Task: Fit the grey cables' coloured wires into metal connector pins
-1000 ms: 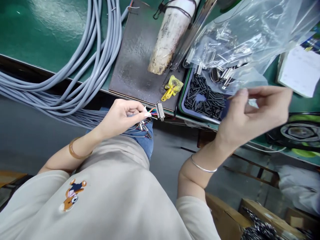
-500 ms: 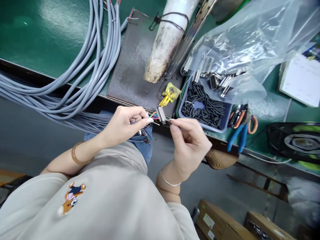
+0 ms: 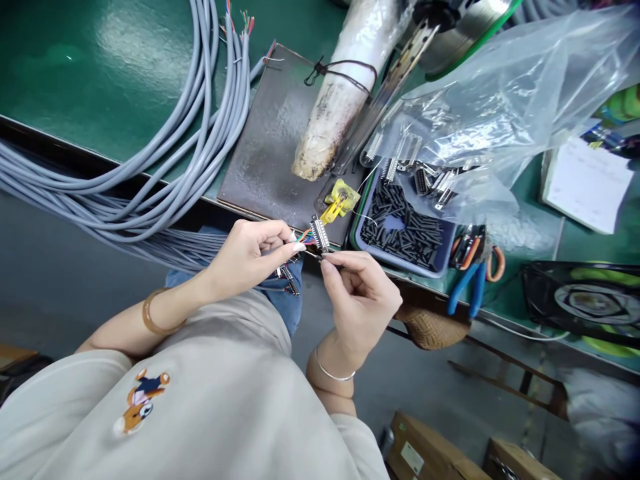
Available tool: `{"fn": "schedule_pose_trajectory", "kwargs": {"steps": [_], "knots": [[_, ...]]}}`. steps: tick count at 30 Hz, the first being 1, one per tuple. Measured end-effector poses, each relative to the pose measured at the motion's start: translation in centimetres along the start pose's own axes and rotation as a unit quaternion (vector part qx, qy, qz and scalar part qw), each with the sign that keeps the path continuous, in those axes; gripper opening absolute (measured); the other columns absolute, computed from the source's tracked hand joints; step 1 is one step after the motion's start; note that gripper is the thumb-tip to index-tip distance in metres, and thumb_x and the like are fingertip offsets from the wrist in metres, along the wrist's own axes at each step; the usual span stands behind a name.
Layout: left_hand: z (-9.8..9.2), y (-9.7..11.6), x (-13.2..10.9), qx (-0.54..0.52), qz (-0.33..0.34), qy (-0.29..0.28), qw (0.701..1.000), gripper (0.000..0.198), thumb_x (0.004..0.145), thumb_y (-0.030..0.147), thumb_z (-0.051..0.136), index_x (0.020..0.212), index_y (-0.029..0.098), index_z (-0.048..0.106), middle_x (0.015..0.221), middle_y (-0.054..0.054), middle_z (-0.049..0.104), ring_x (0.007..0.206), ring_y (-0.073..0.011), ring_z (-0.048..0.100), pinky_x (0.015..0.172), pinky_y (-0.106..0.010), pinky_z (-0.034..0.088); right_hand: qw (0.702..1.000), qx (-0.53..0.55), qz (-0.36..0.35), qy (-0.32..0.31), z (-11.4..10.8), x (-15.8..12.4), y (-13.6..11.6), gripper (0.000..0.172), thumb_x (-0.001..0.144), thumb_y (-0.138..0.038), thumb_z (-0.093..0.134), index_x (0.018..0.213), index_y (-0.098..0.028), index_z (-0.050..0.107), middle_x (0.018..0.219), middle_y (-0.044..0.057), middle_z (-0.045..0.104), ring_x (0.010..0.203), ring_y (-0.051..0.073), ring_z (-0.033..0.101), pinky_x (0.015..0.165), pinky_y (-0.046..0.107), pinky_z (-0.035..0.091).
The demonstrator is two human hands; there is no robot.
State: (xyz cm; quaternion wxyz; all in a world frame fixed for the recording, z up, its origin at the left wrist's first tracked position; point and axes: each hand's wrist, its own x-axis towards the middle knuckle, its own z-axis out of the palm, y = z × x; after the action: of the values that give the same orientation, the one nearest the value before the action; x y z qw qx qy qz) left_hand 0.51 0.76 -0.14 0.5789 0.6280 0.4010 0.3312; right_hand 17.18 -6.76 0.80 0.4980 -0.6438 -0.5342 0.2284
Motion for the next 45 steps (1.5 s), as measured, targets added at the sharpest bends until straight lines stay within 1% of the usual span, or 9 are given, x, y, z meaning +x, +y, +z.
{"fn": "schedule_pose_trajectory", "kwargs": {"steps": [10,16,21,25,29,31,33,39,45], "knots": [[-0.2,0.0,-0.3,-0.007,-0.017,0.001,1.0,0.02,0.088,0.029,0.066,0.077,0.011,0.065,0.056,0.005,0.049,0.049,-0.0052,0.038,0.046,-0.018,0.03,0.998,-0.053,-0.026,-0.014,0.2,-0.1,-0.4,0.01,0.089,-0.016,0.07,0.092,-0.024,0.075,0.084,-0.002,0.071,0.049,0.004,0.037,0.049,0.024,0.034],[-0.3,0.0,-0.4,-0.034,-0.037,-0.058,0.997,0.024,0.091,0.031,0.065,0.076,0.012,0.064,0.058,0.002,0.057,0.051,-0.0063,0.046,0.049,-0.018,0.037,0.99,-0.097,-0.092,-0.052,0.8,0.0,-0.2,0.015,0.089,-0.014,0.07,0.097,-0.026,0.076,0.086,-0.002,0.073,0.056,0.006,0.049,0.058,0.024,0.044],[-0.6,0.1,-0.6,-0.06,-0.046,-0.067,0.995,0.023,0.091,0.032,0.065,0.079,0.012,0.064,0.058,0.001,0.061,0.051,-0.0071,0.05,0.048,-0.017,0.039,0.995,-0.08,-0.063,0.011,-0.3,0.6,0.3,0.034,0.087,-0.026,0.075,0.12,-0.028,0.072,0.091,-0.001,0.073,0.048,0.005,0.033,0.045,0.023,0.028],[-0.5,0.4,-1.3,0.004,0.007,-0.054,0.999,0.014,0.092,0.027,0.065,0.096,0.013,0.063,0.066,0.001,0.067,0.048,-0.0053,0.05,0.047,-0.016,0.04,0.994,-0.106,-0.009,-0.02,-1.0,1.2,0.6,0.029,0.091,-0.033,0.068,0.118,-0.025,0.074,0.087,0.0,0.072,0.047,0.004,0.027,0.043,0.023,0.027],[-0.2,0.3,-1.8,0.1,0.183,0.0,0.978,0.029,0.093,0.016,0.064,0.122,0.017,0.061,0.108,-0.008,0.075,0.069,-0.0077,0.067,0.059,-0.016,0.051,0.993,-0.092,-0.003,-0.067,-0.7,1.5,0.5,0.022,0.093,-0.033,0.065,0.109,-0.025,0.077,0.067,-0.004,0.06,0.049,0.006,0.031,0.047,0.022,0.03],[-0.1,0.2,-1.9,0.152,0.262,0.016,0.953,0.02,0.094,0.015,0.063,0.114,0.017,0.066,0.113,-0.01,0.074,0.086,-0.0108,0.072,0.071,-0.017,0.054,0.994,-0.085,-0.006,-0.065,-0.5,1.4,0.5,0.022,0.093,-0.033,0.065,0.11,-0.025,0.076,0.068,-0.004,0.059,0.05,0.006,0.031,0.048,0.022,0.03],[0.1,0.2,-1.8,0.202,0.297,0.04,0.932,0.01,0.096,0.016,0.062,0.103,0.017,0.069,0.109,-0.009,0.075,0.082,-0.009,0.072,0.068,-0.014,0.053,0.995,-0.079,-0.005,-0.065,-0.3,1.4,0.4,0.022,0.093,-0.033,0.066,0.111,-0.025,0.076,0.07,-0.004,0.061,0.05,0.006,0.031,0.048,0.023,0.03],[0.7,-0.2,-1.5,0.264,0.341,0.118,0.894,0.01,0.096,0.012,0.058,0.094,0.018,0.065,0.1,-0.004,0.078,0.084,-0.0084,0.074,0.068,-0.014,0.052,0.995,-0.09,-0.019,-0.033,0.1,1.1,0.1,0.02,0.093,-0.033,0.067,0.109,-0.025,0.076,0.071,-0.004,0.061,0.051,0.006,0.033,0.049,0.024,0.031],[0.8,-0.4,-0.5,0.142,0.232,0.106,0.956,0.009,0.092,0.014,0.063,0.084,0.016,0.066,0.084,-0.004,0.076,0.076,-0.0115,0.07,0.067,-0.02,0.053,0.989,-0.075,-0.11,0.059,0.4,1.5,0.0,0.021,0.096,-0.035,0.06,0.107,-0.023,0.074,0.061,-0.005,0.054,0.046,0.007,0.044,0.044,0.024,0.031]]}}
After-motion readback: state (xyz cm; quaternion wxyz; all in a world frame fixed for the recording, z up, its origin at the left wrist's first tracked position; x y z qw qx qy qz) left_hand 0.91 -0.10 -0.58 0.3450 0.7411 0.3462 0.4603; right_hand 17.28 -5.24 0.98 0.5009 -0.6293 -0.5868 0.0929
